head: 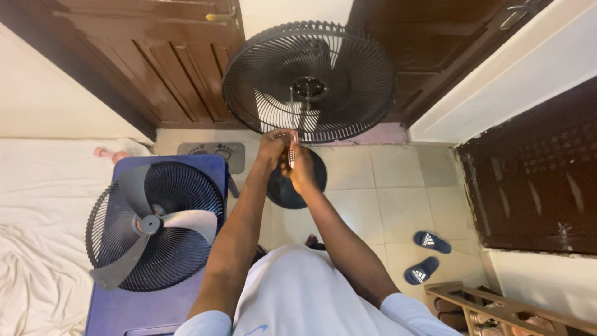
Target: The person assembles a standing fan by attaching the front grille and securing the fan blade. They use a screwdriver to tighten screws on the fan blade hub and then attach the front grille to complete the assembly.
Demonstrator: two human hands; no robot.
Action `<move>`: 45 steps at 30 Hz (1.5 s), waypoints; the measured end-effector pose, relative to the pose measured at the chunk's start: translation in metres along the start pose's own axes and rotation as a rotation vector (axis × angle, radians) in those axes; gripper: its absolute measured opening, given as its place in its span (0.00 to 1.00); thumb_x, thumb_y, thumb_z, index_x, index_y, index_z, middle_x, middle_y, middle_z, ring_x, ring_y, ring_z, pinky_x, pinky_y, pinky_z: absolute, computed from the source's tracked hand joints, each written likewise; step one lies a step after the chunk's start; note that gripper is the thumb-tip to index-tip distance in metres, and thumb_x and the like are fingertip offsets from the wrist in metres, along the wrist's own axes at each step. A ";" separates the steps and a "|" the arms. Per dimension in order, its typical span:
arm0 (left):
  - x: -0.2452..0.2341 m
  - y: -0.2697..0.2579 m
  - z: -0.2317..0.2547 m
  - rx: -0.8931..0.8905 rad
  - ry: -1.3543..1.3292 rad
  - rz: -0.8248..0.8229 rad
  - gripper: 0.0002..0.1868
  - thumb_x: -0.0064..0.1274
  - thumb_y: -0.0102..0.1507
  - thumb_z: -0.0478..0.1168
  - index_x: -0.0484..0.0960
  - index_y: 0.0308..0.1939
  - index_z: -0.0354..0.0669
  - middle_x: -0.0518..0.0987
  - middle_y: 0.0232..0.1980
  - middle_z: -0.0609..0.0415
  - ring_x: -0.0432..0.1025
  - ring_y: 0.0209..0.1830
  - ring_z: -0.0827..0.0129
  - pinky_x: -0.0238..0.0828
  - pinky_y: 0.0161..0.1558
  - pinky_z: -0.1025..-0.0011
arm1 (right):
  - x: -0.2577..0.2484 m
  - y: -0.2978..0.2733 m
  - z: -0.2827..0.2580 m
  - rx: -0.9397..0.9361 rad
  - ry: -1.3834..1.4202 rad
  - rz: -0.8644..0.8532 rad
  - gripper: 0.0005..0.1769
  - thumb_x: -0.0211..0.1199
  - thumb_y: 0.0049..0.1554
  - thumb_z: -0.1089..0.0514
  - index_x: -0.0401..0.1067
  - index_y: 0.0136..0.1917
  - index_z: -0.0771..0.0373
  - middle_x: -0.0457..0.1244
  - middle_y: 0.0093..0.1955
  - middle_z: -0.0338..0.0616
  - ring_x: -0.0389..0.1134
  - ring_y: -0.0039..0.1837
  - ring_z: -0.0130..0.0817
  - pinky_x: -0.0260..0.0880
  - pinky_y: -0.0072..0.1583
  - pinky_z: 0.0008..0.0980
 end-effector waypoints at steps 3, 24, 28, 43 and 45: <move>0.011 -0.005 0.013 0.136 0.250 0.164 0.13 0.67 0.63 0.36 0.81 0.44 0.30 0.82 0.32 0.51 0.74 0.25 0.72 0.72 0.26 0.72 | 0.007 -0.015 -0.004 -0.437 -0.641 0.135 0.17 0.58 0.59 0.48 0.61 0.57 0.55 0.64 0.38 0.39 0.65 0.33 0.29 0.63 0.32 0.30; 0.001 -0.017 0.039 -0.158 -0.088 -0.030 0.21 0.58 0.62 0.37 0.78 0.57 0.30 0.87 0.40 0.43 0.83 0.33 0.65 0.85 0.35 0.69 | 0.022 -0.039 -0.019 0.276 0.457 -0.372 0.18 0.55 0.66 0.40 0.59 0.54 0.54 0.59 0.35 0.38 0.59 0.32 0.30 0.58 0.35 0.32; 0.005 -0.024 0.054 -0.022 0.384 0.132 0.17 0.66 0.61 0.37 0.84 0.51 0.31 0.86 0.38 0.43 0.79 0.32 0.66 0.75 0.31 0.72 | 0.021 -0.022 -0.008 0.049 -0.187 -0.027 0.12 0.56 0.60 0.48 0.59 0.54 0.49 0.60 0.35 0.36 0.60 0.30 0.27 0.59 0.30 0.28; -0.003 -0.010 0.035 0.068 0.283 -0.010 0.15 0.63 0.61 0.34 0.85 0.47 0.24 0.85 0.35 0.45 0.77 0.28 0.69 0.77 0.31 0.74 | 0.025 -0.028 -0.030 -0.160 -0.509 0.112 0.09 0.59 0.56 0.57 0.62 0.49 0.54 0.60 0.30 0.35 0.59 0.26 0.22 0.58 0.27 0.24; 0.000 -0.012 0.037 0.051 0.445 0.055 0.16 0.66 0.60 0.37 0.86 0.46 0.26 0.85 0.33 0.45 0.76 0.27 0.69 0.74 0.30 0.73 | 0.024 -0.021 -0.027 -0.168 -0.436 0.084 0.10 0.59 0.55 0.58 0.61 0.49 0.55 0.61 0.30 0.37 0.59 0.25 0.23 0.58 0.27 0.26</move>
Point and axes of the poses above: each hand's wrist, its own y-axis towards the middle knuckle, its own x-axis out of the palm, z = x × y, the point moved 3 cm from there along y, towards the middle knuckle
